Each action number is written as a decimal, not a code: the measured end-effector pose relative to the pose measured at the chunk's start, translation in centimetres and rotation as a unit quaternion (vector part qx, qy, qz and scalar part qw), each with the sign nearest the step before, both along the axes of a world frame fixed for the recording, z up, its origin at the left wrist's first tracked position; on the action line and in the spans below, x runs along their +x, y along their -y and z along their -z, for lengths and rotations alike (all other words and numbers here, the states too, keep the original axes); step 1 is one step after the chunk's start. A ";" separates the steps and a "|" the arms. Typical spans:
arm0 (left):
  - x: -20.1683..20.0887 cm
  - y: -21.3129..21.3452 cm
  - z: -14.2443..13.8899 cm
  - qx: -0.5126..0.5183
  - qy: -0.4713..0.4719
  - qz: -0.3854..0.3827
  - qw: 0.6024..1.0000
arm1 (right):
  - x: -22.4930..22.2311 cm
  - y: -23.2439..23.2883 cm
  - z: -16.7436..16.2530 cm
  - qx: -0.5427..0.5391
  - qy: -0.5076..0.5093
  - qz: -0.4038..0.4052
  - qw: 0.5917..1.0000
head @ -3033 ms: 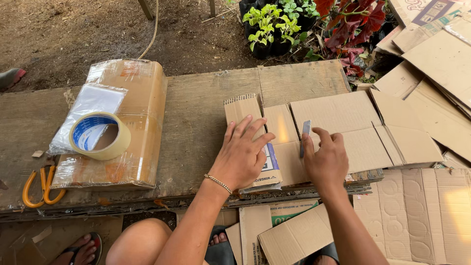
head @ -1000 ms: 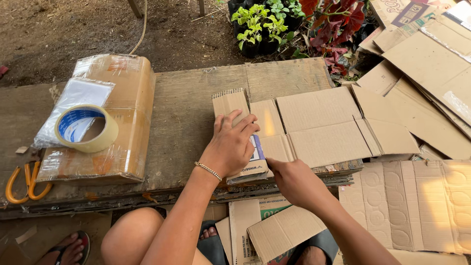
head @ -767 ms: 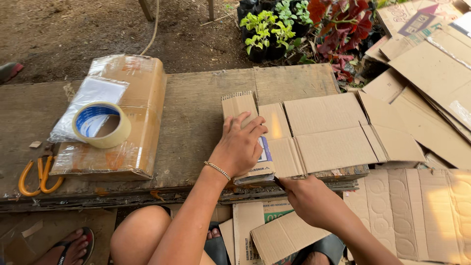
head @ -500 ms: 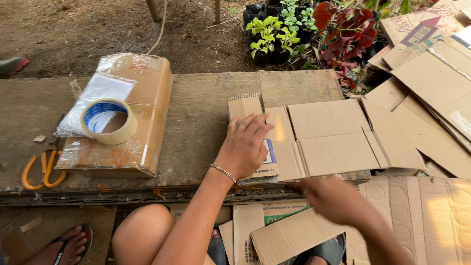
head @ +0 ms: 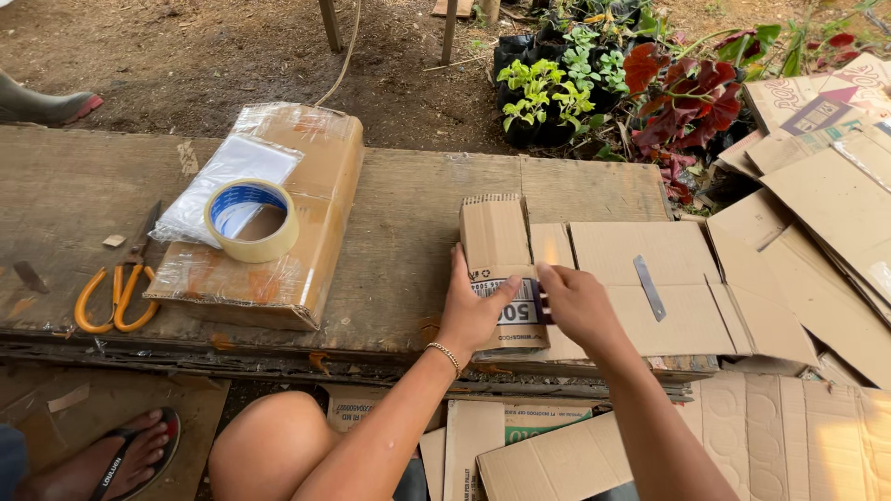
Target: The person folds a flat cardboard sheet into a small rectangular box on a wooden table. They use a metal blade to crease the folds and then secure the box with clear packing tape.
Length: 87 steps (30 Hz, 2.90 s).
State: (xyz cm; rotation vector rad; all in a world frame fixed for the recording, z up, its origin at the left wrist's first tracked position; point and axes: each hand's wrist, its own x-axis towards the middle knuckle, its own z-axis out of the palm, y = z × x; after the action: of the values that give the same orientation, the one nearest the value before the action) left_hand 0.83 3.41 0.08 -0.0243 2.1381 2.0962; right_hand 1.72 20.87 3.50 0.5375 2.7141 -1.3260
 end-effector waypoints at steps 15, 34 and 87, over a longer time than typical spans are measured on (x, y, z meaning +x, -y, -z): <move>-2.4 4.5 0.1 0.358 0.117 -0.036 0.926 | -1.2 7.6 -0.6 0.116 -0.037 0.049 0.991; 2.1 1.9 -2.1 0.314 0.173 0.071 0.931 | -0.8 1.5 4.4 -0.031 -0.099 0.083 0.991; 0.6 -3.5 -3.8 0.147 0.137 0.043 0.979 | 1.7 -1.1 -1.3 -0.020 -0.109 0.057 0.992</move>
State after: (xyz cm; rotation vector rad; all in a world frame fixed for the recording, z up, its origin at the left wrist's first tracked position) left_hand 1.43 6.91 3.90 -0.1729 1.6329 2.1893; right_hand 3.47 21.98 4.76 0.5843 2.8591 -1.5473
